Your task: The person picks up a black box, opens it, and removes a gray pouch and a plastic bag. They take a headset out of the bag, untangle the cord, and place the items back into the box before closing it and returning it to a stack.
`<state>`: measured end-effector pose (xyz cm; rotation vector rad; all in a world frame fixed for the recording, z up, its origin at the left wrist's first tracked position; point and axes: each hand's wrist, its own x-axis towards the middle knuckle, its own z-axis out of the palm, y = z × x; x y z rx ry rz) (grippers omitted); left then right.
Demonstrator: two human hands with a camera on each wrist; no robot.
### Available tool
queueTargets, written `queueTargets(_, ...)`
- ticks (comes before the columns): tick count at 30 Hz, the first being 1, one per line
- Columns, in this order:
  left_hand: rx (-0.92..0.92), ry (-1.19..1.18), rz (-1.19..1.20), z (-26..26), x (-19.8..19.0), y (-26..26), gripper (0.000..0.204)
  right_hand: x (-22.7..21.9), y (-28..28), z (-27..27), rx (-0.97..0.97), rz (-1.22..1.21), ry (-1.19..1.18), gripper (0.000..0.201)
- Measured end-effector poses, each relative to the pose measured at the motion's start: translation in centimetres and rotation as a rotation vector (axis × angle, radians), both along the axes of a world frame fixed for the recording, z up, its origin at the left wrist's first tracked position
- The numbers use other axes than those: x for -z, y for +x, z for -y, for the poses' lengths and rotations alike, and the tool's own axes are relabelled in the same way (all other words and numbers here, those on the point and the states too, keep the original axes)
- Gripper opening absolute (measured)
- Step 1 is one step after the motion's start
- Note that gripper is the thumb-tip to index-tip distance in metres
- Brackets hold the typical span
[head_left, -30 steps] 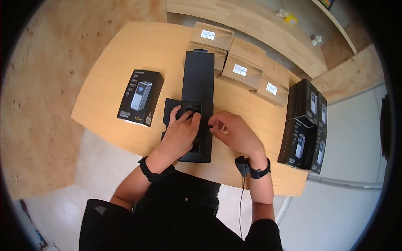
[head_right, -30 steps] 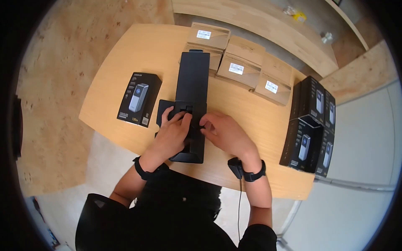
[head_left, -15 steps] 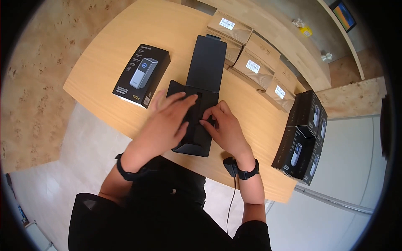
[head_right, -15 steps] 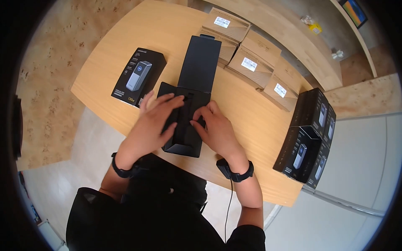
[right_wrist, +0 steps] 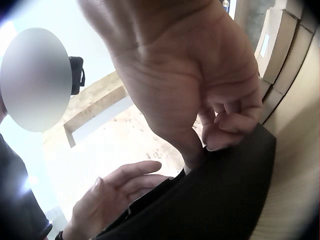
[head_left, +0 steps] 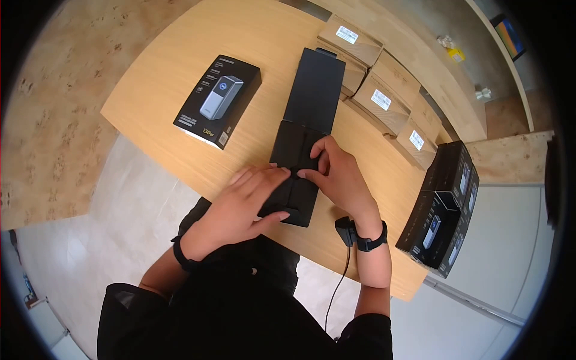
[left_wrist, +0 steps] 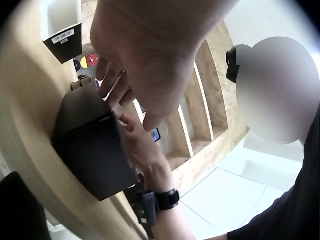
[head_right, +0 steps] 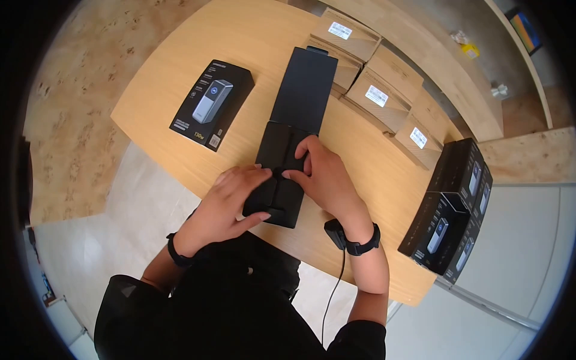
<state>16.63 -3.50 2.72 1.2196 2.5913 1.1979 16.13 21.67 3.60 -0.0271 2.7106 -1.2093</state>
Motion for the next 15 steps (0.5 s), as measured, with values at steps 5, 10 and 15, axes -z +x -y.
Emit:
queueTargets(5,-0.012,-0.027,-0.135,-1.2,3.2,1.0,0.049,0.0,-0.4,0.1,0.108,0.01,0.067,0.064)
queueTargets(10,-0.056,0.025,-0.115,-1.4,3.8,1.2,0.039,0.7,-0.4,0.0,0.188,-0.235,0.192,0.115)
queueTargets(15,-0.059,0.009,-0.094,-1.2,3.7,0.9,0.051,2.1,-1.3,-1.0,0.061,-0.274,-0.018,0.133)
